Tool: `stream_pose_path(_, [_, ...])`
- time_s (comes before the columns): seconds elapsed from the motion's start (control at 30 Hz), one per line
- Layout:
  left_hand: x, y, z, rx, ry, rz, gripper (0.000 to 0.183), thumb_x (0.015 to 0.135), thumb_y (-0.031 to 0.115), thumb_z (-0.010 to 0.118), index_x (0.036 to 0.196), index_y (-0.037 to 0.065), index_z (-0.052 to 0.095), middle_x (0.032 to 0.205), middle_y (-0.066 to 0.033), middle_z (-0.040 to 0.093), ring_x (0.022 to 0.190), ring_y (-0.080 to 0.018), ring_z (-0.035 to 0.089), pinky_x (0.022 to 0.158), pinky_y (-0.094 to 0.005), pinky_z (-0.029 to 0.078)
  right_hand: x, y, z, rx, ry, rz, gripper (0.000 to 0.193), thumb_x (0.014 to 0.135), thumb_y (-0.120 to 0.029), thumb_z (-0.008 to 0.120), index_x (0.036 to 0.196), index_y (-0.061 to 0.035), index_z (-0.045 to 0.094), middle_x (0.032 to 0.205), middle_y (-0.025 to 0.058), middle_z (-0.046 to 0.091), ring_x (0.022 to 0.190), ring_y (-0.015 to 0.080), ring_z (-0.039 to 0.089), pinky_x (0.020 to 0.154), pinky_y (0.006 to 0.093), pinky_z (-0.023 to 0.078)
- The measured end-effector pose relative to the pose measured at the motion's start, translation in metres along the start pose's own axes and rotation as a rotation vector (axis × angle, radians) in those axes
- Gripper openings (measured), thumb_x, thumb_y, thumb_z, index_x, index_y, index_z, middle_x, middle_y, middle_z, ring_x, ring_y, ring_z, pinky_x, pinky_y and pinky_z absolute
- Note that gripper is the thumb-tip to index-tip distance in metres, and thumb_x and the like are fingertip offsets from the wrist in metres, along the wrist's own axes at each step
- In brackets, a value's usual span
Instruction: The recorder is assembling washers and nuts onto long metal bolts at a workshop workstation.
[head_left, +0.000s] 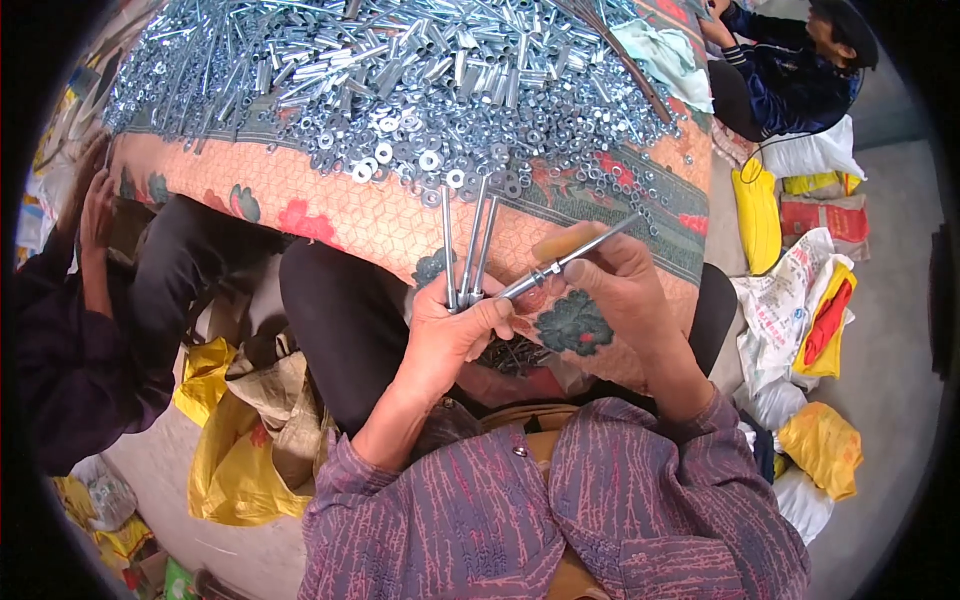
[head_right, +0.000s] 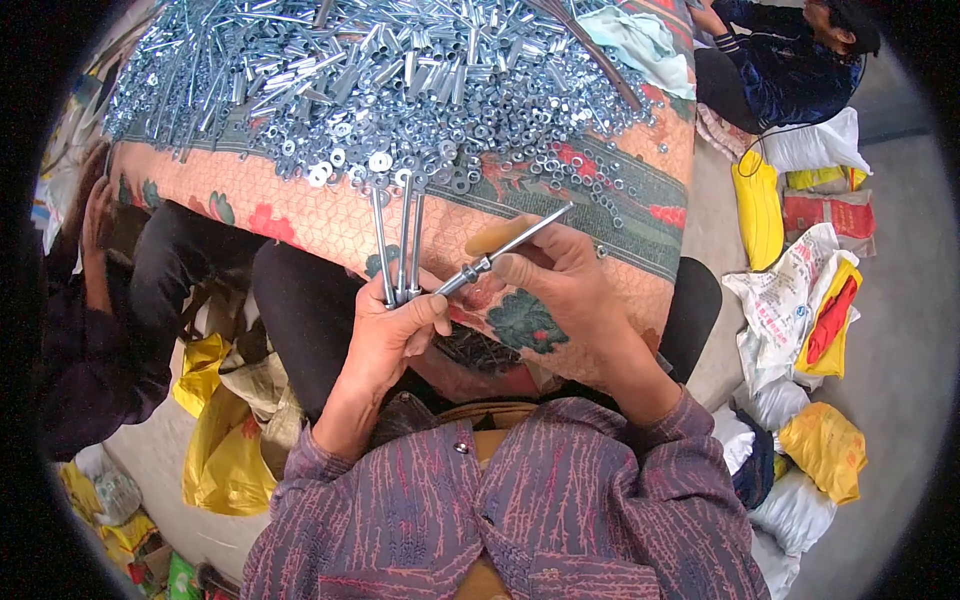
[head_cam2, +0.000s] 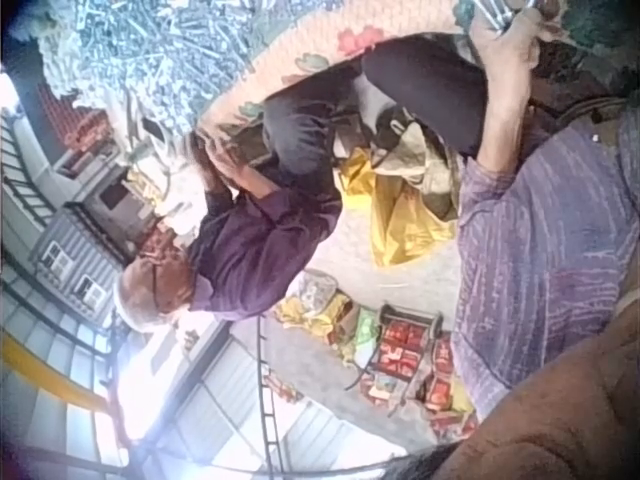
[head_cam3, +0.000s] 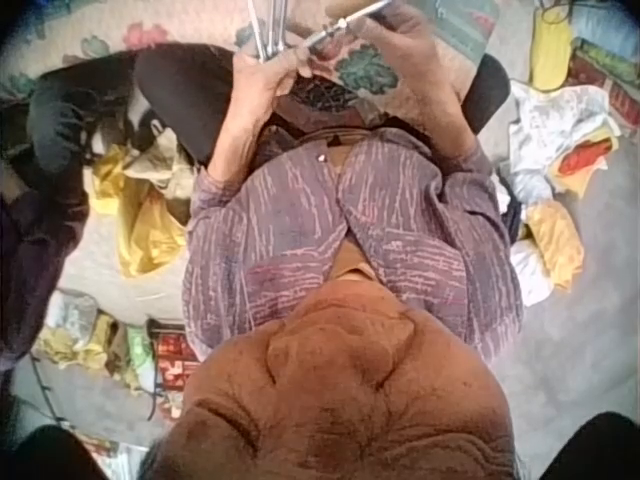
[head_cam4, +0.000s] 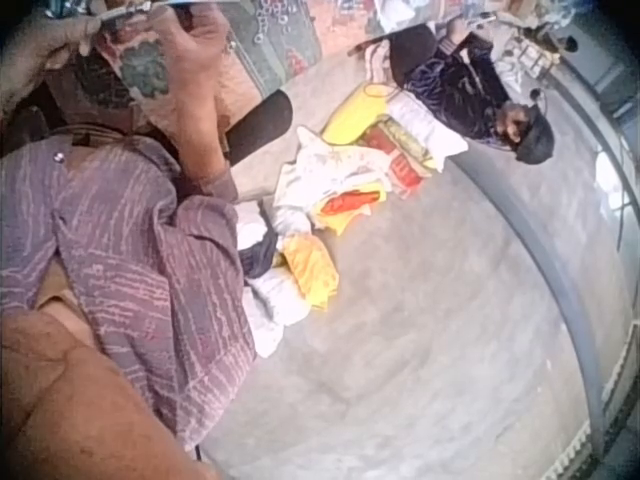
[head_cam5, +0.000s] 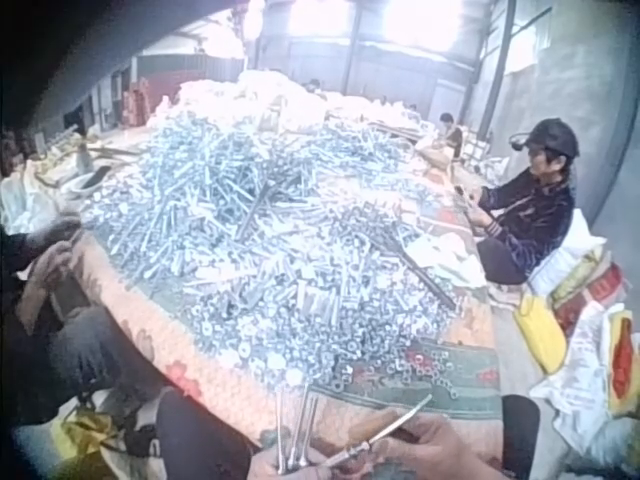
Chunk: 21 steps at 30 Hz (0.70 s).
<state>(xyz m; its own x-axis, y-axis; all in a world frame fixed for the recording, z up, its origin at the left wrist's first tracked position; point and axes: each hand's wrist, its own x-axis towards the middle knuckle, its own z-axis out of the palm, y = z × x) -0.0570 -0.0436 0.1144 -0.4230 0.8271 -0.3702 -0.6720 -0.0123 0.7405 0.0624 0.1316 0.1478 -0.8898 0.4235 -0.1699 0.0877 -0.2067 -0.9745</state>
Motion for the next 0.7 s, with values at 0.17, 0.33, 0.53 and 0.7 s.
stream_pose_path(0.17, [0.0, -0.007, 0.008, 0.093, 0.011, 0.106, 0.012, 0.086, 0.008, 0.066, 0.093, 0.003, 0.058, 0.063, -0.0062, 0.063, 0.039, -0.0038, 0.039, 0.037, -0.0181, 0.025, 0.002, -0.001, 0.002, -0.079, 0.094, -0.116, 0.03, 0.09, -0.008, 0.061, 0.118, 0.0026, 0.057, 0.103, 0.0113, 0.066, 0.09, 0.0147, 0.065, 0.079, 0.028, 0.053])
stream_pose_path(0.33, [0.0, -0.005, 0.004, 0.12, -0.003, 0.111, 0.011, 0.086, 0.008, 0.066, 0.092, 0.003, 0.058, 0.063, -0.0056, 0.063, 0.04, -0.0037, 0.04, 0.037, -0.0181, 0.025, -0.002, -0.009, -0.004, -0.056, 0.038, -0.057, 0.034, 0.091, -0.011, 0.061, 0.121, 0.0031, 0.054, 0.098, 0.0111, 0.067, 0.089, 0.016, 0.066, 0.078, 0.0281, 0.054])
stream_pose_path(0.53, [0.0, -0.006, 0.009, 0.084, -0.015, 0.068, 0.01, 0.087, 0.01, 0.065, 0.092, 0.003, 0.059, 0.064, -0.0054, 0.062, 0.041, -0.0037, 0.04, 0.037, -0.0179, 0.025, 0.001, -0.011, 0.0, -0.094, 0.111, -0.088, 0.036, 0.09, -0.014, 0.064, 0.12, 0.003, 0.055, 0.088, 0.0071, 0.068, 0.08, 0.0125, 0.065, 0.072, 0.0243, 0.053])
stream_pose_path(0.7, [0.002, -0.006, 0.007, 0.058, 0.03, 0.082, 0.009, 0.087, 0.009, 0.064, 0.092, 0.003, 0.059, 0.064, -0.0054, 0.062, 0.042, -0.0036, 0.041, 0.037, -0.0173, 0.025, 0.001, -0.008, -0.007, -0.195, 0.132, -0.021, 0.038, 0.086, -0.015, 0.068, 0.118, 0.0024, 0.056, 0.087, 0.0056, 0.067, 0.075, 0.0088, 0.063, 0.068, 0.0219, 0.05])
